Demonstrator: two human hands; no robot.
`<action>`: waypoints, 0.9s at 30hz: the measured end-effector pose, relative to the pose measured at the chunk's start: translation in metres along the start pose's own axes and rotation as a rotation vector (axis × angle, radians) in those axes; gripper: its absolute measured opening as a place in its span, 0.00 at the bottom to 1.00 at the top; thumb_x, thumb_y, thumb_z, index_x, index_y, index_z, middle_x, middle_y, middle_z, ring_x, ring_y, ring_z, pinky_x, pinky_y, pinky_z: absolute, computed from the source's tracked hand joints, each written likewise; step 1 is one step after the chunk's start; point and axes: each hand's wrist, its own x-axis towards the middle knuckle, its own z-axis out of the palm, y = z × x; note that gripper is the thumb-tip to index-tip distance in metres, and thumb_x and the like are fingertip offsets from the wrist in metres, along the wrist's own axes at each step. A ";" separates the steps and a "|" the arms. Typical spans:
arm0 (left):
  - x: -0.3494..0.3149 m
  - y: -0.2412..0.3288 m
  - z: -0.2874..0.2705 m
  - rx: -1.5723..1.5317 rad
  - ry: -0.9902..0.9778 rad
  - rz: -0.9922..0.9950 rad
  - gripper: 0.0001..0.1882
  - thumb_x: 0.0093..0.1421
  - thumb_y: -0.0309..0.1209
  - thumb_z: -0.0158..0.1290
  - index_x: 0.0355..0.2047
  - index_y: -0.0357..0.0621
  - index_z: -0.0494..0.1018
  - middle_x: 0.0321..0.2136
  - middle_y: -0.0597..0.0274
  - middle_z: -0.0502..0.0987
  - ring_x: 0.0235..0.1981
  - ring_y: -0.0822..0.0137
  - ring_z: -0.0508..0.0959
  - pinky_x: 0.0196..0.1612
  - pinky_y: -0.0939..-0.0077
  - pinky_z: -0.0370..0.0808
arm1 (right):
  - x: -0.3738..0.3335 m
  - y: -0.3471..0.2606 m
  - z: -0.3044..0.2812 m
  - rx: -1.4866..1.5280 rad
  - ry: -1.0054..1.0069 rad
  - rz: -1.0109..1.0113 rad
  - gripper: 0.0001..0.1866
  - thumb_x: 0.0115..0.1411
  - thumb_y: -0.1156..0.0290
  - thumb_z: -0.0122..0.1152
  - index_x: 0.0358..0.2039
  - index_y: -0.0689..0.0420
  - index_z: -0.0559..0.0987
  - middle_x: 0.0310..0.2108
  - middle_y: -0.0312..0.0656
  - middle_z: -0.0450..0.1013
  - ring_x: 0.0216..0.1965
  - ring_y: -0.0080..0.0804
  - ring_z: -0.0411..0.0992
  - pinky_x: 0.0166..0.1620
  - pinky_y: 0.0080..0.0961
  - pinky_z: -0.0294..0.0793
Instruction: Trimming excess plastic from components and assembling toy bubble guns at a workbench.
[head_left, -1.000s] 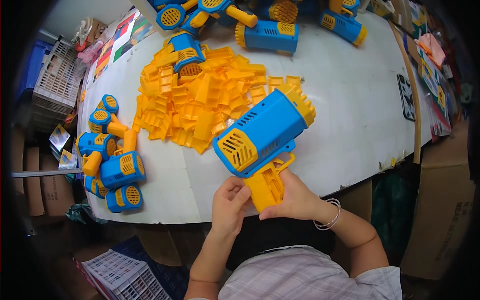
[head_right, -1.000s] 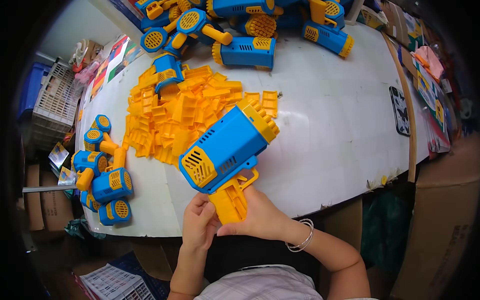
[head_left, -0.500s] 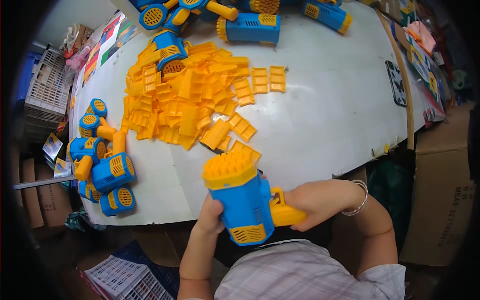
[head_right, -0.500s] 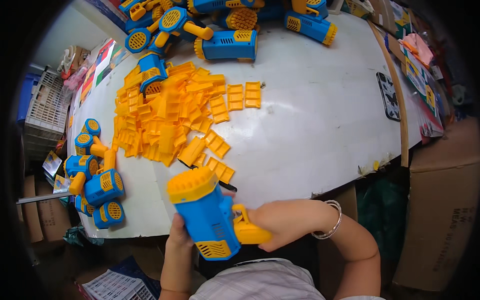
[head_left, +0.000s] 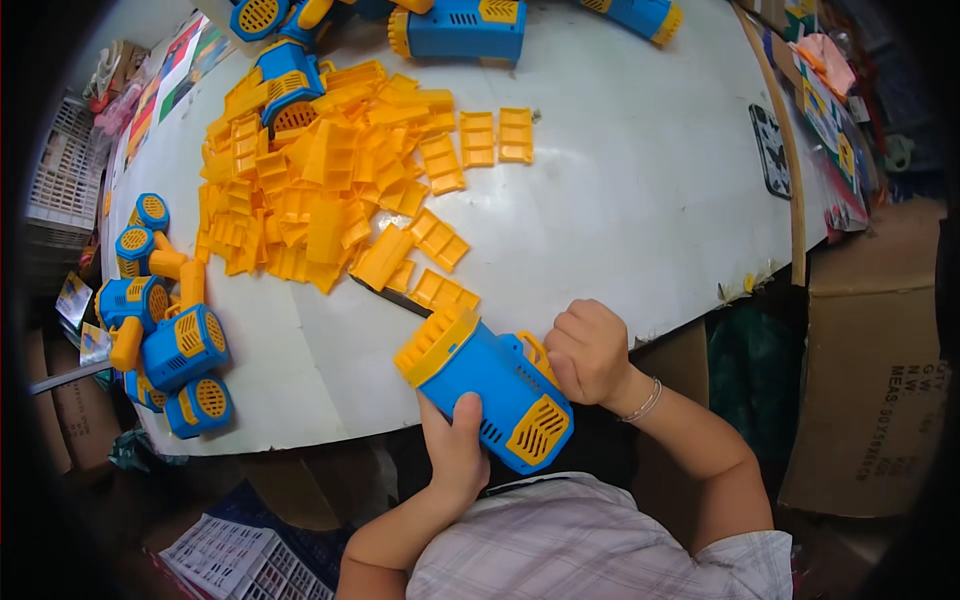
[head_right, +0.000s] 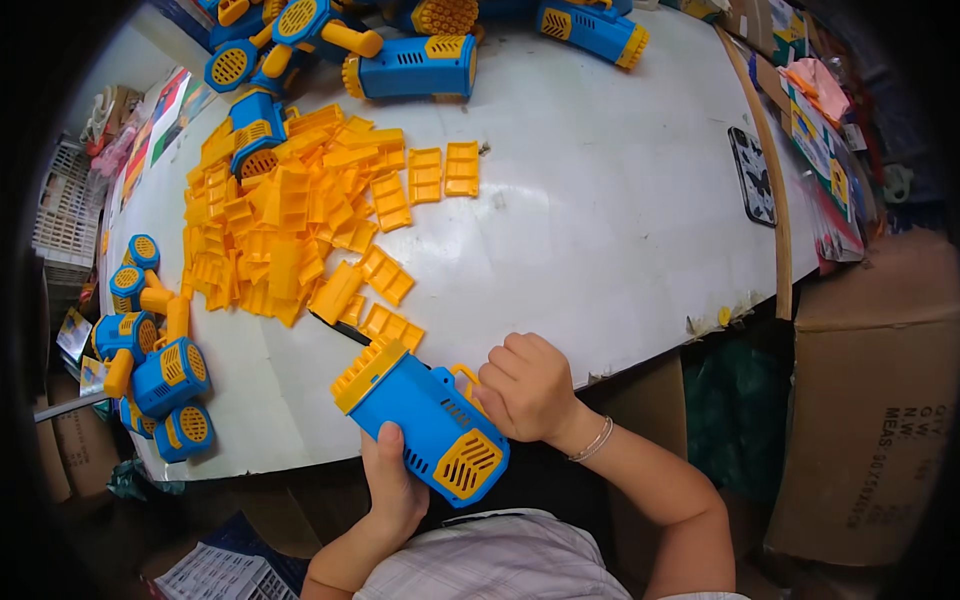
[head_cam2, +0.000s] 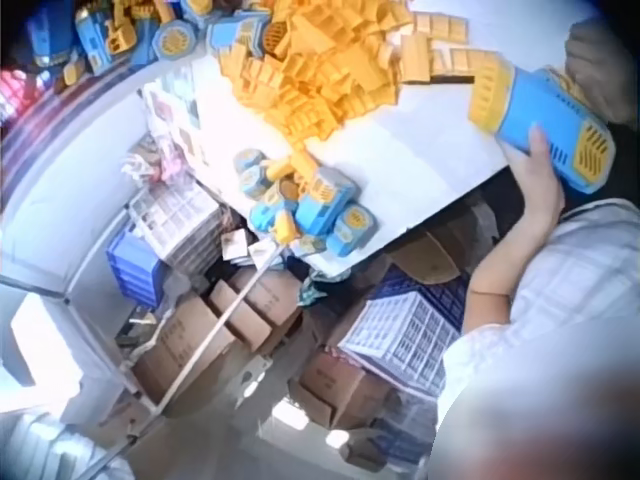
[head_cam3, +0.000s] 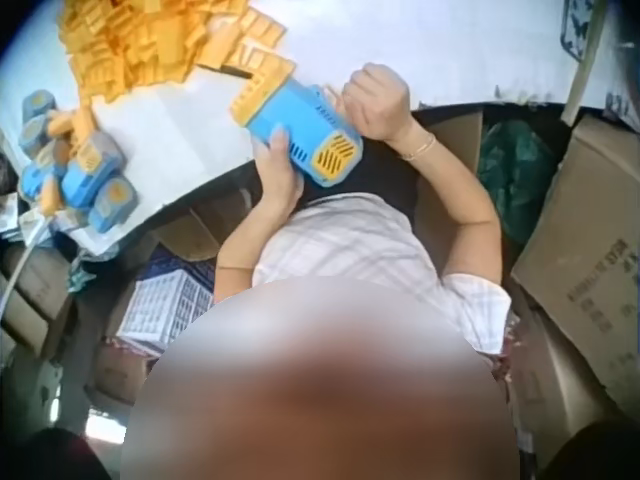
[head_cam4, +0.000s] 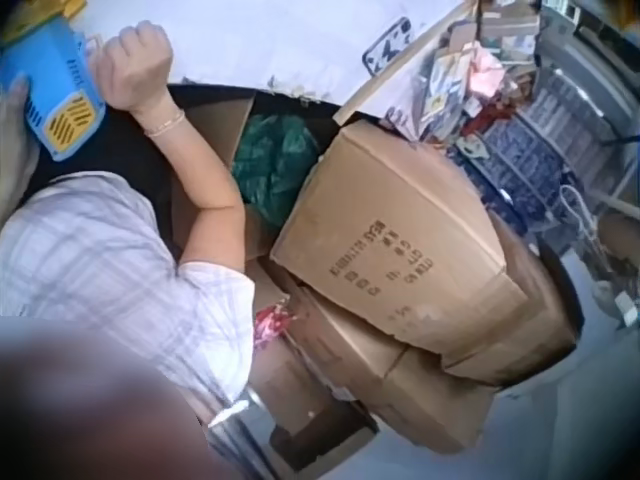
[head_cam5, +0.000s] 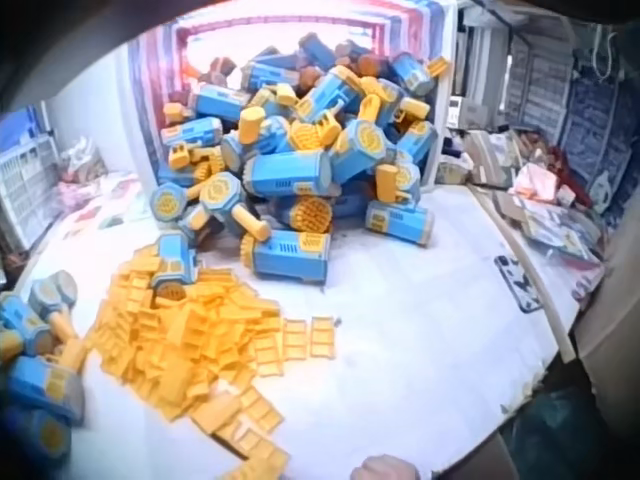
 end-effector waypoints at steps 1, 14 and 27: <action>0.001 -0.001 0.000 -0.002 0.004 -0.011 0.34 0.55 0.38 0.52 0.55 0.40 0.48 0.47 0.56 0.62 0.47 0.66 0.65 0.51 0.70 0.62 | 0.000 0.002 0.001 0.018 0.006 0.006 0.10 0.48 0.70 0.50 0.13 0.58 0.66 0.14 0.41 0.58 0.18 0.36 0.58 0.21 0.28 0.58; -0.008 -0.005 0.016 0.113 0.039 0.145 0.35 0.53 0.29 0.50 0.57 0.38 0.45 0.48 0.55 0.60 0.48 0.66 0.62 0.54 0.70 0.58 | 0.002 0.008 0.000 0.066 0.074 -0.005 0.09 0.47 0.74 0.50 0.12 0.59 0.65 0.13 0.41 0.58 0.16 0.37 0.57 0.20 0.29 0.57; 0.021 0.046 -0.025 0.030 -0.273 -0.136 0.38 0.54 0.51 0.49 0.55 0.37 0.52 0.47 0.52 0.66 0.47 0.61 0.70 0.51 0.65 0.66 | 0.001 -0.008 -0.021 0.936 -0.496 0.633 0.16 0.61 0.64 0.45 0.23 0.61 0.75 0.21 0.39 0.71 0.20 0.27 0.68 0.25 0.22 0.67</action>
